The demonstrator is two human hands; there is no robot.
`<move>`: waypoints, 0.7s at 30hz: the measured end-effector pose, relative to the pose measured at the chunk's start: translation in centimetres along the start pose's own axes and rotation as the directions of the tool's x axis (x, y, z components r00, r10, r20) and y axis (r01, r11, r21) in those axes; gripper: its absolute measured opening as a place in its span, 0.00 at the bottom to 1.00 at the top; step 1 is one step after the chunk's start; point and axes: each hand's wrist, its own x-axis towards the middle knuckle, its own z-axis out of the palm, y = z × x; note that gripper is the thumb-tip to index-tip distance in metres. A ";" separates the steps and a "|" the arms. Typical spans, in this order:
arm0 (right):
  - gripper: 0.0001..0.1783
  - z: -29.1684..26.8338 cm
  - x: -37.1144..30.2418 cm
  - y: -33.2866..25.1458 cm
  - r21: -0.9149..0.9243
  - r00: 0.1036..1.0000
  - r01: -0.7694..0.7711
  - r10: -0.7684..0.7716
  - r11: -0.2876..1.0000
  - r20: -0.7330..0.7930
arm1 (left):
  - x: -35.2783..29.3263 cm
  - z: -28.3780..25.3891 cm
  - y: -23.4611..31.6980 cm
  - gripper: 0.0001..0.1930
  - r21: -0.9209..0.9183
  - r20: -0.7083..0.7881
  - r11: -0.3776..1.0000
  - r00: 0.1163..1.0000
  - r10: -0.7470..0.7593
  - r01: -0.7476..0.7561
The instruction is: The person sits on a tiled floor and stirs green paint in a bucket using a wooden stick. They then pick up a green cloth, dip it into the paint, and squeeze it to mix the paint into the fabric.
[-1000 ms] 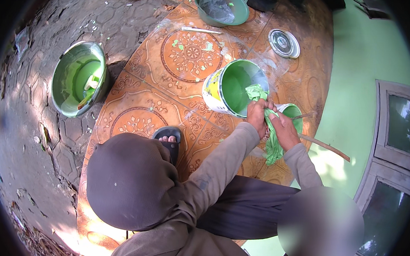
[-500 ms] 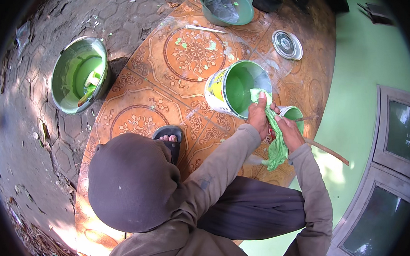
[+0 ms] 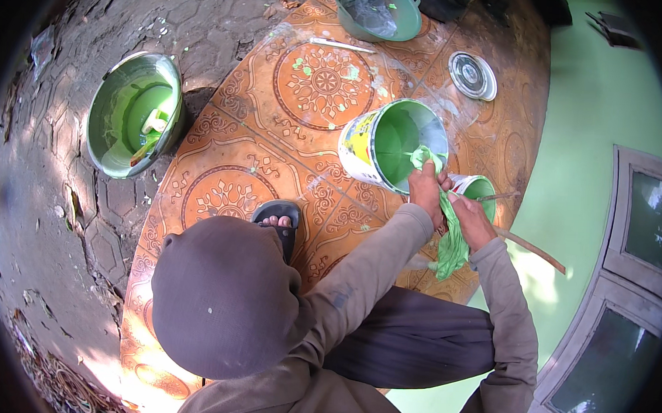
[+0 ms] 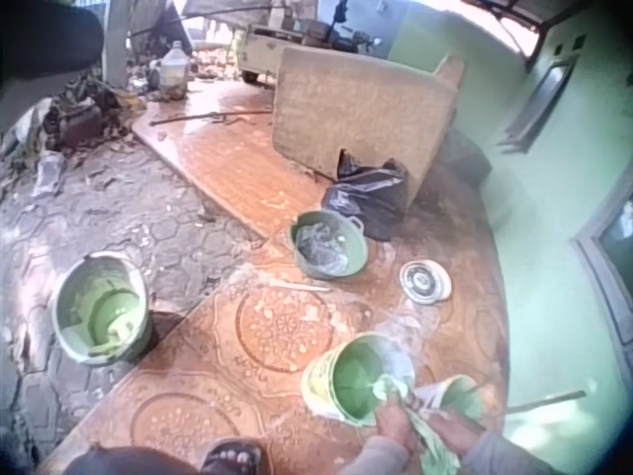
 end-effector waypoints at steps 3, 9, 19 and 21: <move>0.22 -0.1 0.2 0.6 0.082 0.999 -0.050 0.049 0.995 0.013 | 0.1 -0.2 -0.5 0.08 0.078 -0.018 0.997 1.000 -0.007 0.008; 0.17 -0.1 -0.1 -0.1 0.469 0.969 -0.239 0.238 0.850 0.063 | -0.9 -0.4 0.0 0.20 0.008 0.126 0.989 0.981 -0.147 0.147; 0.16 -0.9 0.0 0.9 0.589 0.941 -0.338 0.278 0.734 0.193 | -0.2 -1.3 -1.5 0.18 -0.006 0.132 0.997 0.988 -0.080 0.082; 0.16 -0.7 0.0 1.0 0.568 0.937 -0.350 0.290 0.745 0.197 | 0.0 -1.5 -1.6 0.16 -0.024 0.117 0.997 0.991 -0.067 0.070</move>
